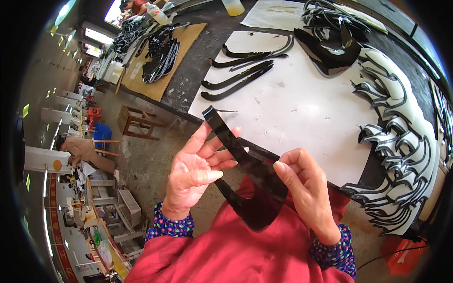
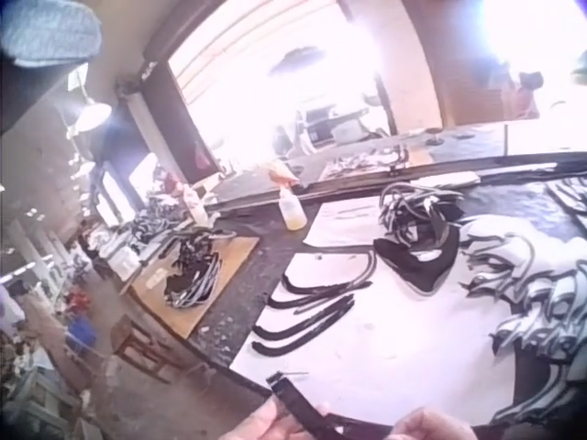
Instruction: Assembling and organizing various synthetic shoe upper components at a factory workbench.
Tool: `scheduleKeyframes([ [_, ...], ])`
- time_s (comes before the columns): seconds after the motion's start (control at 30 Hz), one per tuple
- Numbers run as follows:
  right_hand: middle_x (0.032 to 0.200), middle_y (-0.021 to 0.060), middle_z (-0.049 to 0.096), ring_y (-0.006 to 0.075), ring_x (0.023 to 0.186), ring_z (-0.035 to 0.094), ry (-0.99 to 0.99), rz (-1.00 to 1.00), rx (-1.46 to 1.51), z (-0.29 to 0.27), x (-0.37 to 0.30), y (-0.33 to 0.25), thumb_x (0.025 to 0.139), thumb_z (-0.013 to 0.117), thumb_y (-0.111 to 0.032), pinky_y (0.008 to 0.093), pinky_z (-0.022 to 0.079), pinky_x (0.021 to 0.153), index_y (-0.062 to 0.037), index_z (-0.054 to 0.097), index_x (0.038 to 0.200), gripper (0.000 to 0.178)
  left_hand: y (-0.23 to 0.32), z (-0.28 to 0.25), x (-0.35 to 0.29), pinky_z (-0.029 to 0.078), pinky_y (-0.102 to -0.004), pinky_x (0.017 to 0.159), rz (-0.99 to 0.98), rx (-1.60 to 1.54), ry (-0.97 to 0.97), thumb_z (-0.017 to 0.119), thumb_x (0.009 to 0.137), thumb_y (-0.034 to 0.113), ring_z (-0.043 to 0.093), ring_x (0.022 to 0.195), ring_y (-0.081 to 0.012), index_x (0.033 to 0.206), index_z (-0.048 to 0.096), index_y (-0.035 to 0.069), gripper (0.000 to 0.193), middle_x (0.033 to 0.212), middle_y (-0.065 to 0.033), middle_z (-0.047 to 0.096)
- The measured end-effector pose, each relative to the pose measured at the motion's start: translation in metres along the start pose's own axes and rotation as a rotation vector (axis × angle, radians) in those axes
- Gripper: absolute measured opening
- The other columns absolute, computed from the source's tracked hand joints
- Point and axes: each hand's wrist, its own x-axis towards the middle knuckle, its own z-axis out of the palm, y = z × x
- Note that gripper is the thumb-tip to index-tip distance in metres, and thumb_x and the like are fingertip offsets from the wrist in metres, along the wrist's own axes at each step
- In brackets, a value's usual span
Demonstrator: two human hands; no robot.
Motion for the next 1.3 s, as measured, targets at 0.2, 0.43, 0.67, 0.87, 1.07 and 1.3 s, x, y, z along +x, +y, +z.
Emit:
scheduleKeyframes([
  [0.2, 0.072, -0.0081, 0.047, 0.0008, 0.065, 0.037, -0.055, -0.022, 0.022, 0.007, -0.001, -0.001, 0.100, 0.063, -0.015, 0.0188, 0.031, 0.057, -0.0016, 0.058, 0.096, 0.015, 0.006, 0.004, -0.009, 0.046, -0.0372, 0.106, 0.011, 0.054, 0.100, 0.056, 0.078, -0.004, 0.056, 0.128, -0.0307, 0.157, 0.014, 0.001, 0.090, 0.150, -0.0262, 0.040],
  [0.43, 0.074, -0.0082, 0.048, -0.0001, 0.066, 0.038, -0.127, 0.001, 0.181, 0.014, -0.002, 0.004, 0.100, 0.062, -0.016, 0.0179, 0.030, 0.057, -0.0020, 0.057, 0.099, 0.015, 0.007, 0.014, -0.010, 0.047, -0.0353, 0.103, 0.058, 0.114, 0.128, 0.059, 0.089, -0.001, 0.061, 0.120, -0.0295, 0.157, 0.016, 0.001, 0.081, 0.141, -0.0236, 0.051],
  [0.67, 0.108, 0.0072, 0.065, 0.0122, 0.097, 0.059, -0.267, -0.113, 0.331, 0.006, 0.002, -0.004, 0.099, 0.063, -0.016, 0.0269, 0.047, 0.089, 0.0018, 0.060, 0.112, 0.022, 0.021, 0.032, -0.014, 0.053, -0.0303, 0.087, -0.094, 0.259, 0.032, 0.055, 0.098, 0.000, 0.066, 0.091, -0.0179, 0.157, 0.016, 0.002, 0.071, 0.122, -0.0186, 0.065],
  [0.87, 0.094, 0.0043, 0.064, 0.0095, 0.087, 0.062, -0.203, -0.163, 0.310, 0.010, 0.007, -0.015, 0.095, 0.068, -0.011, 0.0237, 0.050, 0.076, 0.0030, 0.067, 0.097, 0.014, 0.010, 0.043, -0.009, 0.052, -0.0283, 0.087, -0.155, 0.602, -0.120, 0.056, 0.097, -0.006, 0.063, 0.095, -0.0137, 0.156, 0.019, 0.002, 0.070, 0.117, -0.0118, 0.066],
  [1.07, 0.077, -0.0024, 0.060, 0.0037, 0.074, 0.056, -0.011, -0.091, 0.340, -0.003, 0.003, 0.002, 0.095, 0.069, -0.011, 0.0185, 0.044, 0.067, -0.0023, 0.063, 0.077, 0.021, 0.014, 0.054, 0.004, 0.050, -0.0254, 0.087, -0.239, 0.666, -0.115, 0.064, 0.095, 0.002, 0.063, 0.095, -0.0089, 0.135, 0.044, -0.002, 0.045, 0.106, -0.0080, 0.070],
  [1.3, 0.076, -0.0022, 0.061, 0.0014, 0.070, 0.050, 0.149, -0.099, 0.496, -0.006, -0.004, 0.021, 0.096, 0.068, -0.013, 0.0170, 0.038, 0.064, -0.0055, 0.061, 0.079, 0.019, 0.015, 0.057, 0.018, 0.050, -0.0201, 0.079, -0.355, 0.586, -0.096, 0.071, 0.091, 0.005, 0.062, 0.089, -0.0050, 0.115, 0.061, -0.001, 0.026, 0.095, -0.0018, 0.068],
])
